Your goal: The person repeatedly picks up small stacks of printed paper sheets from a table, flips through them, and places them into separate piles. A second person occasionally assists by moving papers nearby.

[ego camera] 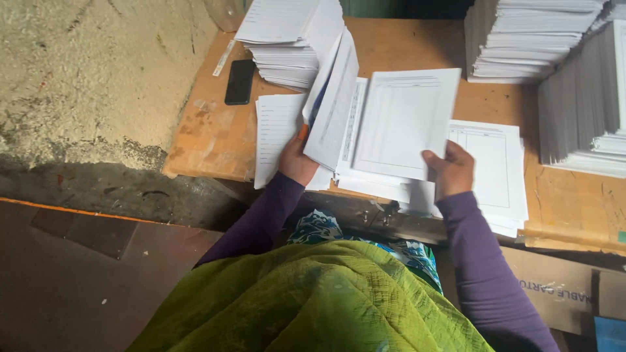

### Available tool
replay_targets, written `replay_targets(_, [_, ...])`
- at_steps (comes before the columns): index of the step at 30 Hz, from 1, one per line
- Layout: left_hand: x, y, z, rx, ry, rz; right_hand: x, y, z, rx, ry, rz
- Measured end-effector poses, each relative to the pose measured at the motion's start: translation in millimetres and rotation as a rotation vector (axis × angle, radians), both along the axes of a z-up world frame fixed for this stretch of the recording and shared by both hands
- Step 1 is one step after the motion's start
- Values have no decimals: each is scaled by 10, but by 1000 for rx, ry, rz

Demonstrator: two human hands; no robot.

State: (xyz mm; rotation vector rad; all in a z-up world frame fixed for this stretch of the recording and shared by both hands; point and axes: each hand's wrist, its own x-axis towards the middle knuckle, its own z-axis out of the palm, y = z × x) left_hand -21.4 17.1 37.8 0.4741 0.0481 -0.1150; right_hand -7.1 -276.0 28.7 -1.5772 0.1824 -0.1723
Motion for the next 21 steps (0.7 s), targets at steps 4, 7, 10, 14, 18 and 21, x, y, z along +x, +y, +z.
replay_targets(4, [-4,-7,-15,66,-66,30,190,244,-267,-85,95,68])
replay_targets(7, [50,-30,-37,182,-115,22,252,260,-564,-154,118,76])
replay_targets(10, [81,-38,6,607,-133,146,175,253,-626,-11,-62,129])
replay_targets(14, [146,41,-255,959,-189,261,-13,441,-576,198,-90,196])
replay_targets(18, [118,418,-158,1084,-220,367,-374,533,7,196,-56,277])
replay_targets(21, [62,956,47,1263,-336,519,-329,140,-44,-384,-253,97])
